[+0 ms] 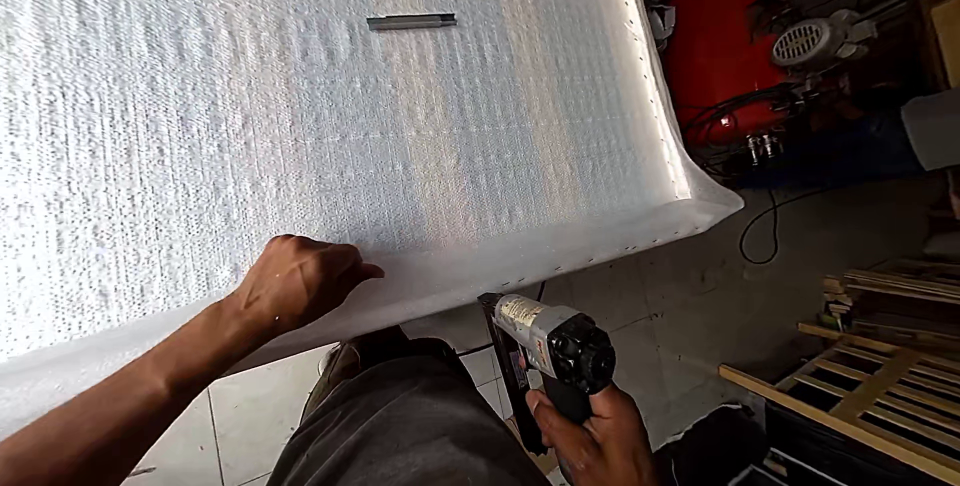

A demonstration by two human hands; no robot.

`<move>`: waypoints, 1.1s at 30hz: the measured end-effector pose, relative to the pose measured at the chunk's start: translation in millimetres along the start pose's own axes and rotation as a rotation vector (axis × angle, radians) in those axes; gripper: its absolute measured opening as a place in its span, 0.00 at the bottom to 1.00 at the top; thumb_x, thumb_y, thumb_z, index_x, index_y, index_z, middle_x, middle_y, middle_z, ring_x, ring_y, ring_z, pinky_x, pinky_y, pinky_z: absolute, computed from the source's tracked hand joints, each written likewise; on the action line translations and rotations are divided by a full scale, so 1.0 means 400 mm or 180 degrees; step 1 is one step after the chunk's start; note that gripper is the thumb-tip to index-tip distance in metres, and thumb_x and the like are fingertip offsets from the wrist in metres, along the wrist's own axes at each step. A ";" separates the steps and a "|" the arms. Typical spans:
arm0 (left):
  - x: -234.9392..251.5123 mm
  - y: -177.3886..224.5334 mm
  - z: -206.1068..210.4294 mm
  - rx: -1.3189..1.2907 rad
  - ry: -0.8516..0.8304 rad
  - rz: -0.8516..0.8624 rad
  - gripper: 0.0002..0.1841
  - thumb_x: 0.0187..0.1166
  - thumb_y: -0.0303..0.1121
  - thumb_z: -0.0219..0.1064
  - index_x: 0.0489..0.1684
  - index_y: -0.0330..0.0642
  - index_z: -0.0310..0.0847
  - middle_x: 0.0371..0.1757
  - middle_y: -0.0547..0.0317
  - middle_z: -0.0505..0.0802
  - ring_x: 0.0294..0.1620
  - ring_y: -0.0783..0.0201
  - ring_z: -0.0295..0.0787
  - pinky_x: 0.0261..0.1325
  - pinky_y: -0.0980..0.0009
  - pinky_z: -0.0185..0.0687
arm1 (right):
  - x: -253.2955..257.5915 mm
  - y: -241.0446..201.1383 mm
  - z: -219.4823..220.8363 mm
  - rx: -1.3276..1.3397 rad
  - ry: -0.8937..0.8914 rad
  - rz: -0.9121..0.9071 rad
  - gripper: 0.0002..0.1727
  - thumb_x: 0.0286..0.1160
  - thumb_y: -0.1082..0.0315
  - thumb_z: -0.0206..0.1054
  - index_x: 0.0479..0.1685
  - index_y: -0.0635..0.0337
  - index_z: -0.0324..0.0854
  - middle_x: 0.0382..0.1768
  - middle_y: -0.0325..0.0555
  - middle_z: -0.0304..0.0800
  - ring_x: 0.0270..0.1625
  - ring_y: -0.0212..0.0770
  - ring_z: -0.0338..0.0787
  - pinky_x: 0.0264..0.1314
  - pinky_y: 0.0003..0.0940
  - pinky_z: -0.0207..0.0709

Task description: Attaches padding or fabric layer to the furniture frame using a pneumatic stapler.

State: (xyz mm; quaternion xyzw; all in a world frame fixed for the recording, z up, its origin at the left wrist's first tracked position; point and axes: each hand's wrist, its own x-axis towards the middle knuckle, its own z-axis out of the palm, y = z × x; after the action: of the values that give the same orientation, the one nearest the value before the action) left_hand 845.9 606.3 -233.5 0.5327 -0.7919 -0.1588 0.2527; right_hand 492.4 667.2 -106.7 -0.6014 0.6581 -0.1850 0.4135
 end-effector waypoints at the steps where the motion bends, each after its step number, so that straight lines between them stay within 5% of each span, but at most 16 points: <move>1: 0.002 -0.009 0.005 -0.0051 -0.0072 0.0035 0.26 0.83 0.53 0.58 0.12 0.49 0.76 0.08 0.69 0.72 0.09 0.68 0.72 0.12 0.65 0.62 | -0.008 -0.008 0.020 -0.0003 -0.0033 -0.0011 0.18 0.63 0.69 0.74 0.55 0.61 0.83 0.35 0.37 0.95 0.22 0.32 0.89 0.22 0.32 0.87; 11: 0.009 -0.043 0.025 -0.0425 -0.0174 0.0077 0.29 0.83 0.55 0.60 0.10 0.48 0.74 0.09 0.64 0.74 0.11 0.63 0.74 0.17 0.60 0.66 | -0.087 -0.084 0.197 -0.0094 -0.0177 -0.0118 0.17 0.65 0.68 0.72 0.53 0.62 0.84 0.33 0.36 0.94 0.23 0.31 0.90 0.23 0.31 0.88; 21: 0.038 -0.037 -0.008 -0.0508 -0.0876 -0.0062 0.30 0.85 0.56 0.59 0.16 0.42 0.79 0.15 0.55 0.81 0.22 0.51 0.84 0.28 0.50 0.75 | -0.173 -0.184 0.368 -0.0001 -0.0103 -0.0230 0.17 0.64 0.68 0.73 0.53 0.62 0.84 0.37 0.37 0.95 0.24 0.30 0.90 0.22 0.30 0.88; 26: 0.041 -0.029 -0.022 -0.0563 -0.1057 -0.0104 0.30 0.86 0.56 0.59 0.20 0.40 0.81 0.19 0.52 0.84 0.27 0.49 0.86 0.31 0.47 0.77 | -0.205 -0.238 0.454 -0.0248 -0.0228 -0.0325 0.16 0.63 0.67 0.72 0.51 0.59 0.85 0.33 0.34 0.92 0.29 0.26 0.90 0.30 0.27 0.87; 31: 0.047 -0.031 -0.061 -0.0486 -0.1130 -0.0139 0.27 0.85 0.57 0.60 0.27 0.40 0.85 0.24 0.49 0.87 0.32 0.46 0.89 0.35 0.44 0.80 | -0.306 -0.243 0.408 0.0348 -0.0610 -0.0378 0.14 0.64 0.74 0.77 0.48 0.69 0.84 0.33 0.46 0.94 0.30 0.35 0.93 0.34 0.37 0.91; 33: 0.005 -0.039 -0.087 -0.0403 -0.0582 -0.0118 0.24 0.82 0.55 0.66 0.31 0.40 0.86 0.24 0.49 0.88 0.31 0.45 0.90 0.33 0.43 0.81 | -0.339 -0.214 0.379 0.0929 -0.0576 -0.0324 0.17 0.66 0.75 0.76 0.53 0.69 0.82 0.40 0.49 0.96 0.30 0.38 0.94 0.33 0.39 0.91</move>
State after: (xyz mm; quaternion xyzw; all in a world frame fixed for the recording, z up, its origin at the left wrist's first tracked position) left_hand 877.1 598.9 -212.6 0.5136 -0.7900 -0.2611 0.2096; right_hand 654.5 816.1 -88.9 -0.5817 0.5530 -0.2444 0.5441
